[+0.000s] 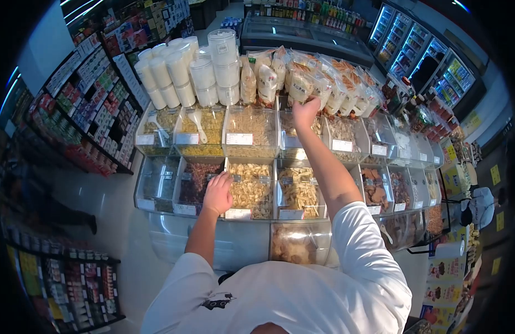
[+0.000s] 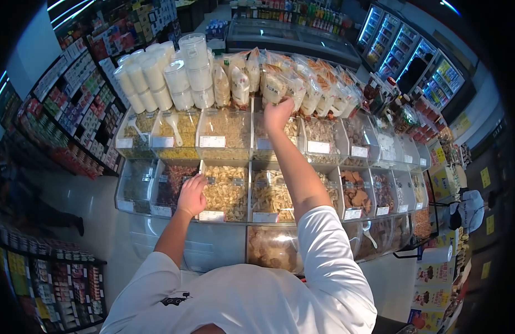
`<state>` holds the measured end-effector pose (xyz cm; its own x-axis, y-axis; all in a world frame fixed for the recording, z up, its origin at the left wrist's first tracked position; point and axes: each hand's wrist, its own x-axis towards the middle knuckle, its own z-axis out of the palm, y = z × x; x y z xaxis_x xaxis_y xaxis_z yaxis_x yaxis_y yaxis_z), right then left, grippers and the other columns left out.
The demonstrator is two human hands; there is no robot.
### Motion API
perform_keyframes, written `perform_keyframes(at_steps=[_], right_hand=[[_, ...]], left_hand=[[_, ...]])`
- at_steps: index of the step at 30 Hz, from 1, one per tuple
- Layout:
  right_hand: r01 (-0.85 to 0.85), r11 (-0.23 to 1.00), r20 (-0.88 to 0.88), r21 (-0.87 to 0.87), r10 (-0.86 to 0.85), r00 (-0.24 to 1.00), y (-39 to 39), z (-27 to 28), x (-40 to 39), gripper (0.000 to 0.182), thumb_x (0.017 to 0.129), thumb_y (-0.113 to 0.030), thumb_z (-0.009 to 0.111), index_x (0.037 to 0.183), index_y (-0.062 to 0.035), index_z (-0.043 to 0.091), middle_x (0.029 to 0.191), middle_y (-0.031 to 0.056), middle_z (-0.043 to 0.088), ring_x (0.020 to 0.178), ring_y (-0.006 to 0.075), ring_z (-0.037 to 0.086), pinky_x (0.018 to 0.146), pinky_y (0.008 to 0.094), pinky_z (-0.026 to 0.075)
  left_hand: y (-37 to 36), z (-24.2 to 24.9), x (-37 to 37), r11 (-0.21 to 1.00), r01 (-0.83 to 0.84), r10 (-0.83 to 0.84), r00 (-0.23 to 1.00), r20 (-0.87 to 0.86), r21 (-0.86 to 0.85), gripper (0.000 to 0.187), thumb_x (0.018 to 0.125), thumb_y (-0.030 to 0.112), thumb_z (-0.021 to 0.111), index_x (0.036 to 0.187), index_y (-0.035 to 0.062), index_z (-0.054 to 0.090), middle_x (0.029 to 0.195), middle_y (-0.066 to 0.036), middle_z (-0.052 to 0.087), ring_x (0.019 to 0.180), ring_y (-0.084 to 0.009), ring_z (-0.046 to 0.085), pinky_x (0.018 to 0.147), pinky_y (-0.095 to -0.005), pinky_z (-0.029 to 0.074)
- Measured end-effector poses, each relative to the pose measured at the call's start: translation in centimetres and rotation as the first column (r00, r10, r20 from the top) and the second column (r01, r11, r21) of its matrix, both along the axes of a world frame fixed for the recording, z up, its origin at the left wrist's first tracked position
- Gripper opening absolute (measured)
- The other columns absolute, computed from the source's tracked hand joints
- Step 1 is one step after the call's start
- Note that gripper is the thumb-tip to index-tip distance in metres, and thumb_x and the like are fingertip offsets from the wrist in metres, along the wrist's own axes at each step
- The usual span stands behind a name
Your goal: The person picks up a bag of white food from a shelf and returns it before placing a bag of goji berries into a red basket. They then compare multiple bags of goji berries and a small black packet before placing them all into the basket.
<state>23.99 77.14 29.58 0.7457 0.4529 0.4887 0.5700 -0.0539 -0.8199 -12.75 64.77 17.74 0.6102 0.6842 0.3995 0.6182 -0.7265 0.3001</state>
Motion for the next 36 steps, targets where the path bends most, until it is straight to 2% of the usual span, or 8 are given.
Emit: perform_keyframes(at_steps=[13,15,19,21,26,28,31,36], right_hand=[[-0.138,0.987,-0.031,-0.079,0.136,0.990,0.3,-0.8,1.5,0.046,0.080,-0.020,0.081,0.116,0.0002,0.060,0.105,0.0203,0.071,0.100,0.0383,0.067,0.086,0.0431,0.052],[-0.163,0.987,0.016,0.001,0.163,0.987,0.9,-1.5,1.6,0.047,0.081,-0.021,0.082,0.116,0.0009,0.060,0.093,0.0125,0.069,0.082,0.0240,0.065,0.078,0.0359,0.051],[-0.156,0.986,-0.013,-0.059,0.156,0.988,-0.4,0.0,0.0,0.045,0.081,-0.019,0.082,0.115,0.0012,0.059,0.092,0.0121,0.069,0.081,0.0229,0.064,0.077,0.0355,0.051],[-0.239,0.970,-0.062,-0.051,0.235,0.970,-0.7,0.7,-0.6,0.042,0.082,-0.018,0.079,0.115,0.0004,0.060,0.101,0.0172,0.072,0.092,0.0333,0.069,0.081,0.0412,0.053],[-0.289,0.951,-0.100,-0.109,0.278,0.955,-0.7,0.4,0.0,0.047,0.083,-0.017,0.079,0.120,0.0025,0.058,0.107,0.0199,0.068,0.099,0.0352,0.065,0.088,0.0405,0.051],[-0.171,0.984,0.135,-0.047,0.176,0.975,-0.7,-0.9,0.4,0.056,0.082,-0.017,0.078,0.128,0.0027,0.052,0.124,0.0231,0.058,0.118,0.0388,0.055,0.100,0.0435,0.045],[0.007,1.000,0.199,0.025,-0.011,0.980,-3.2,-1.2,1.6,0.062,0.082,-0.016,0.077,0.133,0.0021,0.045,0.133,0.0241,0.048,0.129,0.0420,0.044,0.108,0.0476,0.038],[0.139,0.990,0.173,0.030,-0.142,0.975,-4.0,-1.3,4.7,0.063,0.081,-0.017,0.077,0.132,0.0012,0.046,0.129,0.0236,0.052,0.124,0.0424,0.048,0.105,0.0491,0.040]], left_hand=[[0.0,-0.2,-0.1,1.000,-0.011,0.011,1.000,0.008,-0.006,0.048,0.075,0.008,0.056,0.123,0.0042,0.062,0.139,-0.016,0.056,0.134,-0.0335,0.048,0.114,-0.0474,0.036],[0.0,-0.1,0.0,1.000,-0.015,0.015,1.000,0.004,-0.007,0.048,0.076,0.008,0.056,0.123,0.0042,0.062,0.139,-0.016,0.056,0.134,-0.0333,0.048,0.114,-0.0472,0.036],[-0.1,0.0,0.1,1.000,-0.021,0.021,1.000,-0.001,-0.003,0.048,0.076,0.008,0.056,0.123,0.0049,0.062,0.138,-0.016,0.056,0.134,-0.0330,0.048,0.114,-0.0468,0.036],[-0.1,0.2,0.2,1.000,-0.014,0.014,1.000,0.005,-0.002,0.047,0.075,0.007,0.056,0.122,0.0052,0.062,0.138,-0.016,0.057,0.134,-0.0330,0.049,0.113,-0.0469,0.037],[0.0,-0.1,0.2,1.000,-0.004,0.004,1.000,-0.008,-0.022,0.048,0.075,0.010,0.058,0.122,0.0051,0.063,0.139,-0.016,0.056,0.134,-0.0330,0.048,0.114,-0.0474,0.036],[0.0,0.0,0.2,1.000,-0.012,0.012,1.000,-0.003,-0.009,0.048,0.074,0.010,0.058,0.121,0.0053,0.064,0.137,-0.016,0.057,0.133,-0.0328,0.049,0.113,-0.0473,0.037],[0.0,0.0,0.1,1.000,-0.011,0.011,1.000,0.004,-0.009,0.048,0.074,0.010,0.058,0.122,0.0051,0.064,0.137,-0.016,0.057,0.134,-0.0329,0.049,0.113,-0.0471,0.037],[-0.1,0.0,0.1,1.000,-0.005,0.005,1.000,-0.013,-0.001,0.048,0.075,0.009,0.057,0.122,0.0049,0.063,0.137,-0.016,0.057,0.134,-0.0325,0.048,0.113,-0.0469,0.037]])
